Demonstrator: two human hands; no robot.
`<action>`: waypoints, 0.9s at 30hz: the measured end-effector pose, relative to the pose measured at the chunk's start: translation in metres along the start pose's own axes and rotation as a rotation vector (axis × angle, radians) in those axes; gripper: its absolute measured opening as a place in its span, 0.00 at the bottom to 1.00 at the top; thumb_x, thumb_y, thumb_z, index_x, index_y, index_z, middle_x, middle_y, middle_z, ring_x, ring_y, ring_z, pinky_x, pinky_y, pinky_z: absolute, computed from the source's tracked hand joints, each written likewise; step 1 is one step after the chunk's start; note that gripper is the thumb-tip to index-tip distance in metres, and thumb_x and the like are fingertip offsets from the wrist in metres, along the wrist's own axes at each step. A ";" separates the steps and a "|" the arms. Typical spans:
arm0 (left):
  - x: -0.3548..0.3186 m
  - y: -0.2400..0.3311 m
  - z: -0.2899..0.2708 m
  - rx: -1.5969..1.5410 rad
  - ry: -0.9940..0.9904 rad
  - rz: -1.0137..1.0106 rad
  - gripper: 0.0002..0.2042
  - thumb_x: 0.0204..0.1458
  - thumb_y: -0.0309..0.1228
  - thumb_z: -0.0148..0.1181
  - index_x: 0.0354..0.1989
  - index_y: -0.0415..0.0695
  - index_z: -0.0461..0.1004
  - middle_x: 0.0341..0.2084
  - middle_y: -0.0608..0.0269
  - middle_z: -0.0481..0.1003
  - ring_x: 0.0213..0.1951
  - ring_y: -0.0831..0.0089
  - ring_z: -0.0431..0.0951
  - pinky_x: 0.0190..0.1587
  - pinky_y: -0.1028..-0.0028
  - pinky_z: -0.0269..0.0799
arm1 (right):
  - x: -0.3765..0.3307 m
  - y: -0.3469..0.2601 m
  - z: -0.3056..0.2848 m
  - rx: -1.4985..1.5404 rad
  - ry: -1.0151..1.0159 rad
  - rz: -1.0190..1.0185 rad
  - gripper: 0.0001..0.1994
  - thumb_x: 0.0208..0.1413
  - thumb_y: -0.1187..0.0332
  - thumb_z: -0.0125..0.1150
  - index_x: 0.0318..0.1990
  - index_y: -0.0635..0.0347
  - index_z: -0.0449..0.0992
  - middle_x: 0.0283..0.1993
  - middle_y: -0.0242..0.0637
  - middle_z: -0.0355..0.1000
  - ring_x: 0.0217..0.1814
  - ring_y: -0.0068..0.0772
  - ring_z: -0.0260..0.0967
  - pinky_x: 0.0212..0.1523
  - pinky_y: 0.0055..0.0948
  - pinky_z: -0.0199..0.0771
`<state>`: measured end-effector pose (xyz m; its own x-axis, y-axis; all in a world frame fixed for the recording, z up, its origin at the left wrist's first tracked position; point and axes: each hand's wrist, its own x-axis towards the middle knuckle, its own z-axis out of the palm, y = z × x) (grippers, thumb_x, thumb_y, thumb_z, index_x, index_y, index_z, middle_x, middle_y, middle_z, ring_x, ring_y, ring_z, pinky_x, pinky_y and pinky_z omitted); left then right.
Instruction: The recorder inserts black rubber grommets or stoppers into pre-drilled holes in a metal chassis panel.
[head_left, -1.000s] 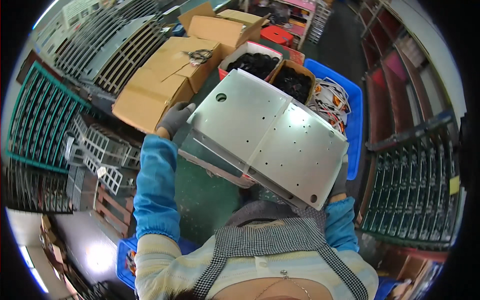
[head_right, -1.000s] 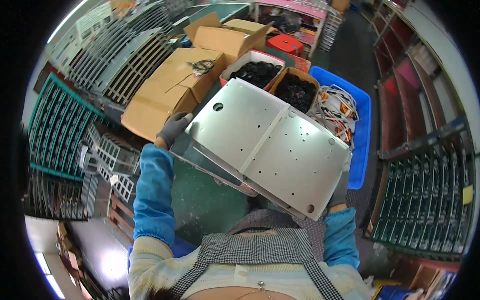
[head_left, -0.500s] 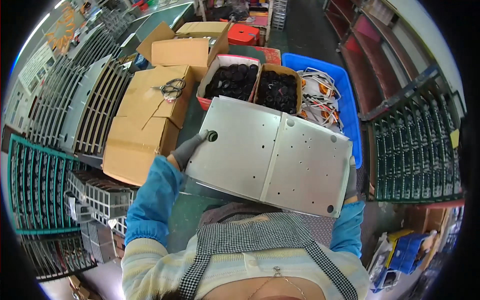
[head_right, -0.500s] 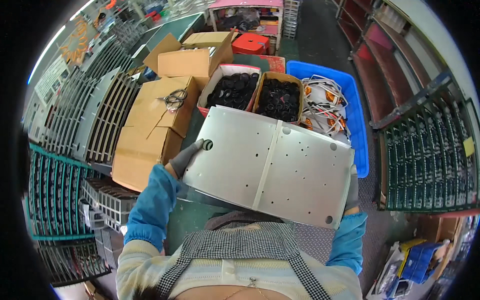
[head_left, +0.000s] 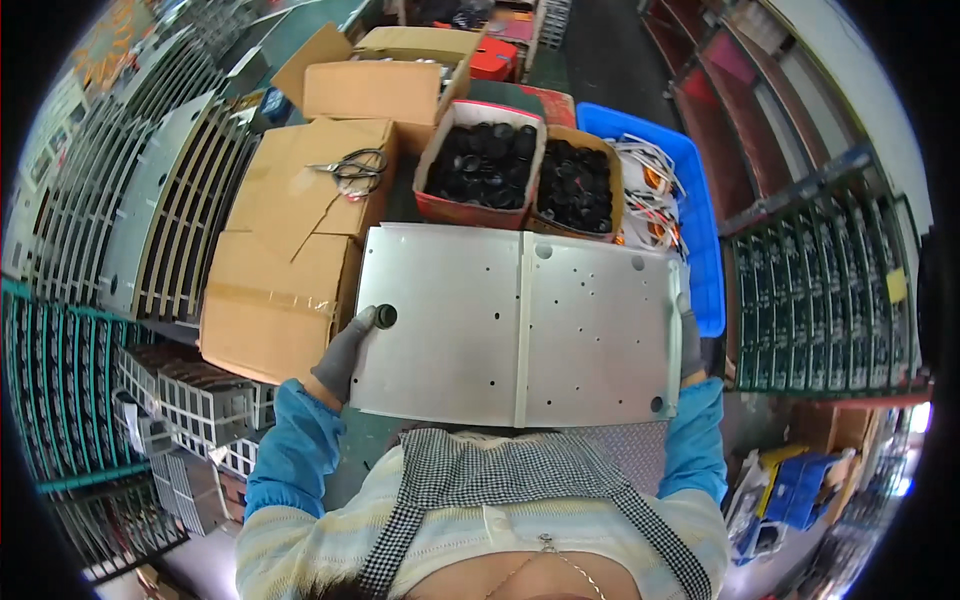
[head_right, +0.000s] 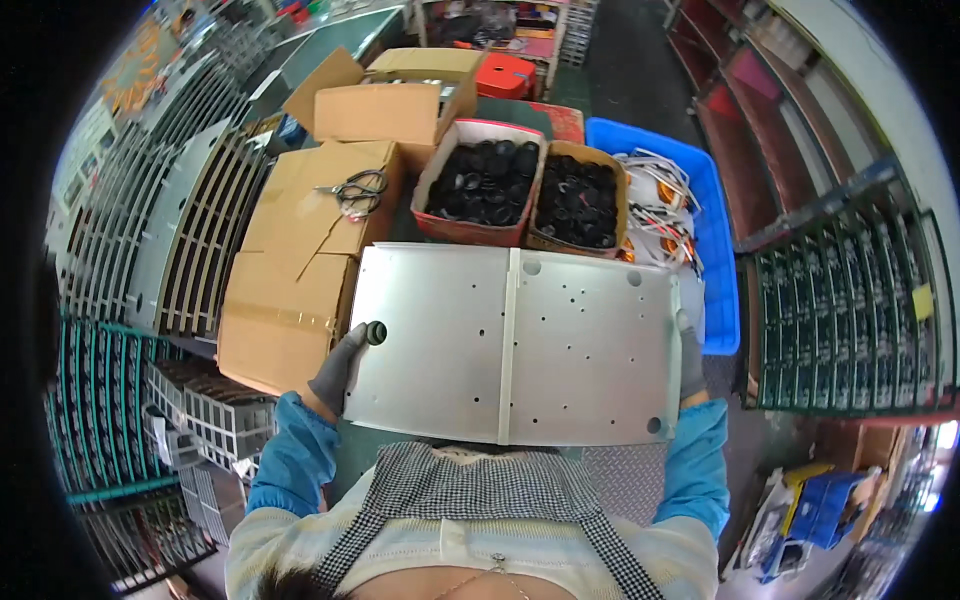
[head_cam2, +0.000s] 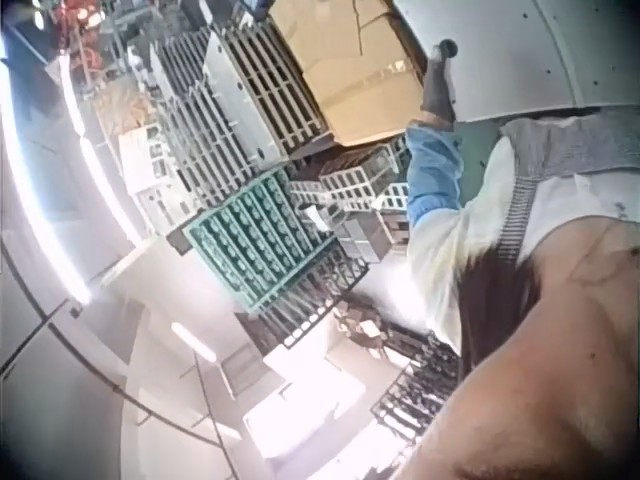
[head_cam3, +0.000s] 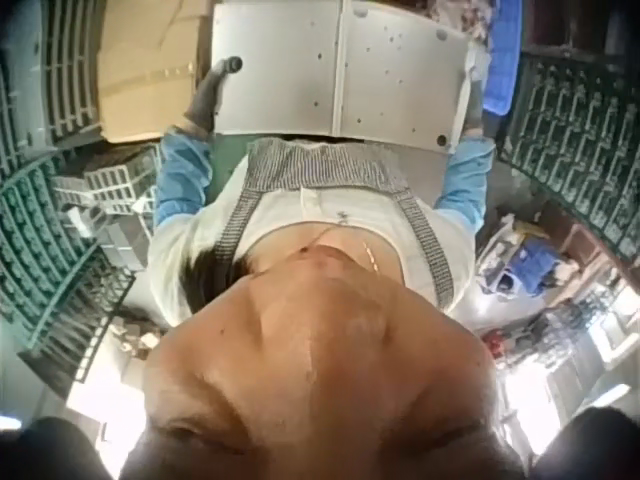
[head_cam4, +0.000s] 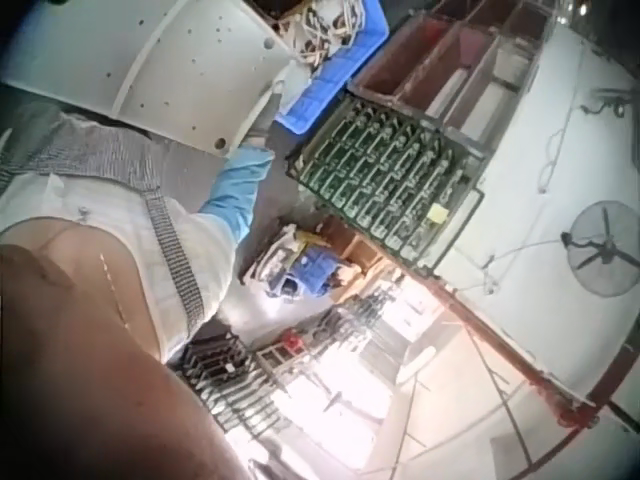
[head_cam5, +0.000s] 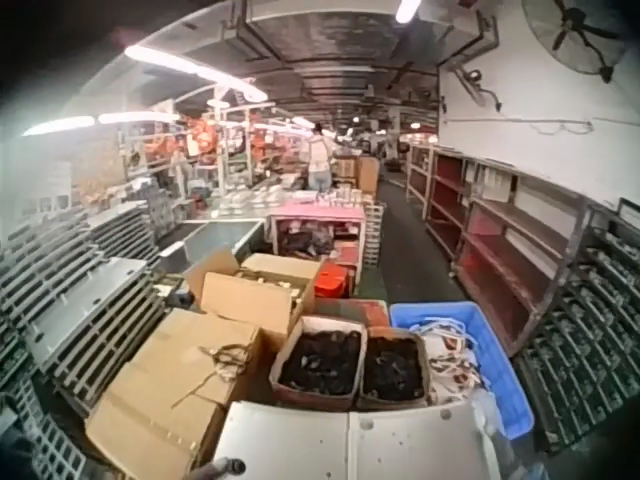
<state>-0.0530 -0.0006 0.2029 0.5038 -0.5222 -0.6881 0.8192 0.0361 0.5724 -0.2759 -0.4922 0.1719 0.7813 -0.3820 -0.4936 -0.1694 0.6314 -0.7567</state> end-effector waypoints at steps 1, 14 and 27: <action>0.003 -0.009 -0.009 -0.043 0.006 0.077 0.27 0.62 0.50 0.50 0.61 0.43 0.68 0.52 0.55 0.75 0.51 0.64 0.77 0.54 0.68 0.73 | 0.011 0.003 0.012 -0.006 -0.013 -0.015 0.32 0.64 0.42 0.49 0.65 0.59 0.65 0.57 0.43 0.71 0.53 0.38 0.71 0.52 0.35 0.74; -0.051 0.011 0.046 0.884 0.330 0.954 0.33 0.55 0.39 0.65 0.64 0.35 0.60 0.59 0.49 0.67 0.58 0.57 0.72 0.59 0.63 0.68 | 0.086 -0.089 0.283 -1.086 -0.436 -0.857 0.20 0.58 0.67 0.63 0.56 0.65 0.72 0.50 0.38 0.75 0.53 0.30 0.71 0.55 0.31 0.70; 0.021 -0.040 0.099 -0.273 -0.641 -0.093 0.22 0.63 0.38 0.52 0.60 0.36 0.67 0.54 0.53 0.73 0.55 0.60 0.74 0.61 0.61 0.67 | 0.245 0.104 0.515 -2.129 -0.322 -0.757 0.21 0.51 0.55 0.62 0.49 0.59 0.77 0.47 0.49 0.77 0.54 0.47 0.75 0.52 0.44 0.76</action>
<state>-0.1019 -0.0972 0.2092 0.2366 -0.9298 -0.2821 0.9328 0.1361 0.3339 0.2075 -0.1725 0.1934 0.9906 0.0957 -0.0974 0.0931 -0.9952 -0.0313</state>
